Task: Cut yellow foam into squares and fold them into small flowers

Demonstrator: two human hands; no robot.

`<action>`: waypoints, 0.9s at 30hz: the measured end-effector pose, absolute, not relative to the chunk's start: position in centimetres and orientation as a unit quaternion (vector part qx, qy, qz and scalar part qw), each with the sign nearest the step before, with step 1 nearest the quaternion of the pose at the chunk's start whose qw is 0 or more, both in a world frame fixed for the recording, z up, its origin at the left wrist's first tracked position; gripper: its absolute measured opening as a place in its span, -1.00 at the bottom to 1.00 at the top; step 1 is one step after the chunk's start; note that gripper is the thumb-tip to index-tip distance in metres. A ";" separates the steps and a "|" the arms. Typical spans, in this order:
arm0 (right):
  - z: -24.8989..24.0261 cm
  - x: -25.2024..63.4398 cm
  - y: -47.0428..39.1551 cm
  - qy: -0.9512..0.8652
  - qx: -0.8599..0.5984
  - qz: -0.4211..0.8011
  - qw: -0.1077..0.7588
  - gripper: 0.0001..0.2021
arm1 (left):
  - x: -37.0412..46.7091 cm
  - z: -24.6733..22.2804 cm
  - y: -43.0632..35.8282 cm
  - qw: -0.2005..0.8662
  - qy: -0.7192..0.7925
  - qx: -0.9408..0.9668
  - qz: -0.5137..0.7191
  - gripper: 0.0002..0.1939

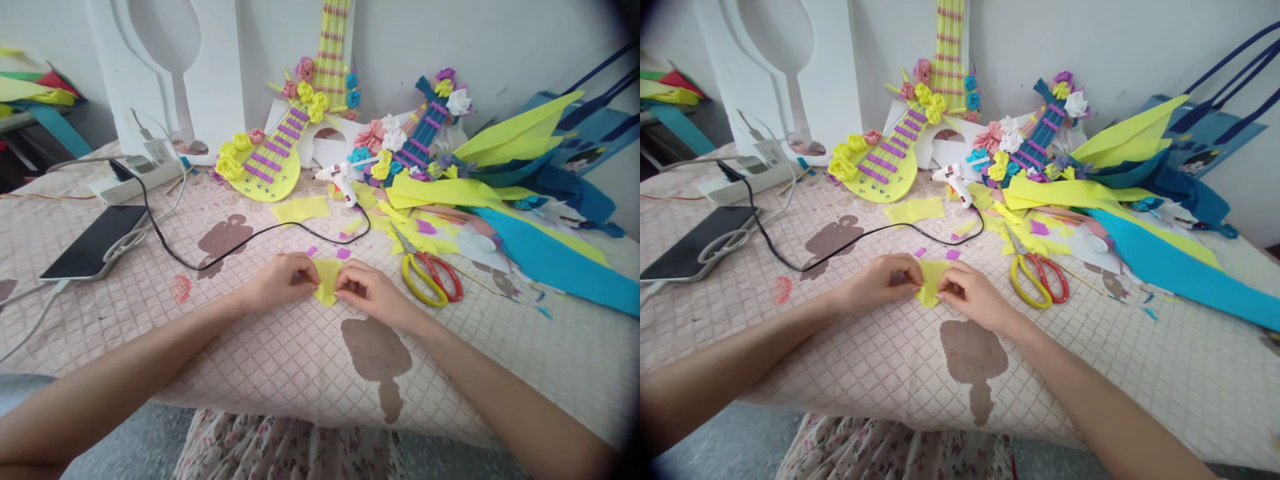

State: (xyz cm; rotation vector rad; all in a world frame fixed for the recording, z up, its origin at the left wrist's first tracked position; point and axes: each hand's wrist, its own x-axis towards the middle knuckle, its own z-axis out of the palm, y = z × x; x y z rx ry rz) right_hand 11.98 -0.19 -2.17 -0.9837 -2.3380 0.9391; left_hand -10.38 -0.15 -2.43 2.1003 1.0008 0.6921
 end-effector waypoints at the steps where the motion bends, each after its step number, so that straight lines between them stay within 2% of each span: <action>1: -2.1 12.0 -0.1 -0.843 -0.354 0.343 0.215 -0.98 | -10.4 -2.4 -0.2 0.352 0.387 0.809 0.267 -0.93; 9: -2.6 10.7 -0.6 -0.823 -0.415 0.299 0.247 -0.92 | -10.0 -2.1 -0.4 0.325 0.431 0.803 0.253 -0.95; 18: -2.4 11.0 -0.7 -0.823 -0.410 0.314 0.238 -0.91 | -9.9 -2.1 -0.4 0.321 0.431 0.805 0.252 -0.96; 27: -2.7 10.3 -0.9 -0.824 -0.425 0.275 0.256 -0.93 | -9.4 -1.9 -0.8 0.261 0.448 0.817 0.252 -0.95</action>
